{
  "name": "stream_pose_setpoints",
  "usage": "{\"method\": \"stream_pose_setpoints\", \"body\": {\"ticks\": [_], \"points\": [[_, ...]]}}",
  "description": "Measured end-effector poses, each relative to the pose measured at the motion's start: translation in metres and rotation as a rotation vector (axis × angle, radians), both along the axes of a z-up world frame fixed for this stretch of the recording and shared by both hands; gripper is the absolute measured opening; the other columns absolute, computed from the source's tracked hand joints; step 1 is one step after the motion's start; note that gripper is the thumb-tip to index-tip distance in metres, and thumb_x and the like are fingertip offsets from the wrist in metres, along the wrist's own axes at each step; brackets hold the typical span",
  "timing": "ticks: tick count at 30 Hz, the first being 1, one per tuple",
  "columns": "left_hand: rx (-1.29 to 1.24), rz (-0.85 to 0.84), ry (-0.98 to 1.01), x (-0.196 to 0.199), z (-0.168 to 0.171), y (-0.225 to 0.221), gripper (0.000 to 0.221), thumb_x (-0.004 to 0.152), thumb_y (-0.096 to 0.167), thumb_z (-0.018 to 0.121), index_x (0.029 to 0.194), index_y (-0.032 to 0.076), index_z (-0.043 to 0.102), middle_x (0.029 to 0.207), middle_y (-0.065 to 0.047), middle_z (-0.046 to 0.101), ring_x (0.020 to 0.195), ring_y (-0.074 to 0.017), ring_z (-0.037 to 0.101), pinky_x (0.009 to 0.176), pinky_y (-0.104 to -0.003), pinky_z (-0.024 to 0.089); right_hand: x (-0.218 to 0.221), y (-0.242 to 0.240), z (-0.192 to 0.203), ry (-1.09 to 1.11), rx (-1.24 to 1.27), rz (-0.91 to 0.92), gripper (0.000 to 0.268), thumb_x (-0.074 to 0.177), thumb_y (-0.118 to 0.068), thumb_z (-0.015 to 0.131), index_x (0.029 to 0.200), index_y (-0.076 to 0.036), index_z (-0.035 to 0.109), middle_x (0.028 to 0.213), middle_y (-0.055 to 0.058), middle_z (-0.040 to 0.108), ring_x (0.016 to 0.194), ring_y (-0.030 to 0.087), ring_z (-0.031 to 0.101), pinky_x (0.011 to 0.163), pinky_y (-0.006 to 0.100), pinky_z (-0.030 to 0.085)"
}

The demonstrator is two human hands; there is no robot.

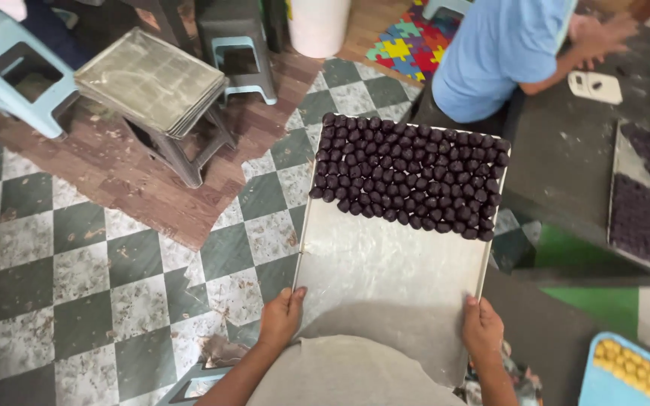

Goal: The person carries a tray of dark round food items to a table and then repeatedly picks up individual items to weigh them on a digital scale. They adjust the items by hand and place them back onto the tray after weighing.

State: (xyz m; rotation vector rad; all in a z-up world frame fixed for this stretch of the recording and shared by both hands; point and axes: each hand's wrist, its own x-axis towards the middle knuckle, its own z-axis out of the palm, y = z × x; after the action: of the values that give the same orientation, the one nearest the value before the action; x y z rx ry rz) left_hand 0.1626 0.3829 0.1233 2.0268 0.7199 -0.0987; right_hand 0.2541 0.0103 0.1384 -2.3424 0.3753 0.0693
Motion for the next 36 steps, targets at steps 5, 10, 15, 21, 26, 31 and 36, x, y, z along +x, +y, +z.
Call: {"method": "stream_pose_setpoints", "body": {"ticks": [5,10,15,21,26,31,36], "points": [[0.041,0.081,-0.003,0.011,-0.011,-0.007,0.044,0.087,0.051,0.047,0.063,0.015,0.041,0.053,-0.001,0.048,0.056,-0.0147,0.048,0.054,-0.033,0.039,0.042,-0.001,-0.007,0.077,0.003,0.033,0.043,0.094,-0.046,0.038,0.088,-0.011,0.062,0.074,0.006,0.059,0.078,0.023,0.056,0.068,0.036,0.041],[0.088,0.109,0.073,0.017,-0.016,-0.012,0.044,0.087,0.054,0.043,0.065,0.016,0.045,0.055,-0.003,0.053,0.056,-0.0176,0.052,0.054,-0.032,0.038,0.067,0.007,-0.003,0.119,0.033,0.094,0.046,0.094,-0.048,0.037,0.096,-0.013,0.067,0.08,0.004,0.062,0.083,0.021,0.058,0.072,0.035,0.042],[0.081,0.145,0.122,0.025,-0.011,-0.017,0.047,0.086,0.055,0.043,0.063,0.014,0.045,0.056,-0.005,0.054,0.056,-0.0191,0.052,0.055,-0.033,0.04,0.083,0.009,-0.007,0.16,0.017,0.113,0.045,0.093,-0.046,0.038,0.092,-0.011,0.065,0.082,0.008,0.063,0.087,0.024,0.058,0.077,0.035,0.041],[0.111,0.109,0.165,0.042,-0.014,-0.015,0.045,0.087,0.056,0.039,0.067,0.018,0.052,0.059,-0.003,0.058,0.058,-0.018,0.055,0.054,-0.032,0.041,0.093,0.007,-0.018,0.184,0.038,0.066,0.049,0.091,-0.051,0.038,0.102,-0.013,0.068,0.093,0.01,0.067,0.096,0.026,0.059,0.082,0.036,0.041],[0.111,0.099,0.159,0.058,-0.017,-0.013,0.045,0.086,0.057,0.039,0.069,0.016,0.048,0.063,-0.007,0.062,0.062,-0.0257,0.058,0.059,-0.036,0.042,0.105,0.003,-0.021,0.163,0.018,0.089,0.051,0.092,-0.052,0.037,0.084,-0.009,0.063,0.074,0.01,0.06,0.081,0.026,0.057,0.074,0.035,0.04],[0.11,0.106,0.126,0.076,-0.019,-0.015,0.046,0.086,0.057,0.04,0.069,0.015,0.044,0.061,-0.008,0.061,0.06,-0.0273,0.057,0.057,-0.038,0.042,0.12,0.003,-0.017,0.19,0.014,0.063,0.052,0.091,-0.054,0.035,0.105,-0.016,0.067,0.084,0.008,0.064,0.087,0.025,0.058,0.074,0.037,0.042],[0.092,0.13,0.132,0.092,-0.013,-0.015,0.046,0.086,0.056,0.041,0.067,0.014,0.044,0.061,-0.008,0.059,0.062,-0.0274,0.056,0.057,-0.038,0.04,0.142,-0.006,-0.034,0.096,-0.018,0.153,0.053,0.093,-0.052,0.035,0.073,-0.007,0.054,0.065,0.006,0.052,0.07,0.023,0.053,0.067,0.035,0.038]]}}
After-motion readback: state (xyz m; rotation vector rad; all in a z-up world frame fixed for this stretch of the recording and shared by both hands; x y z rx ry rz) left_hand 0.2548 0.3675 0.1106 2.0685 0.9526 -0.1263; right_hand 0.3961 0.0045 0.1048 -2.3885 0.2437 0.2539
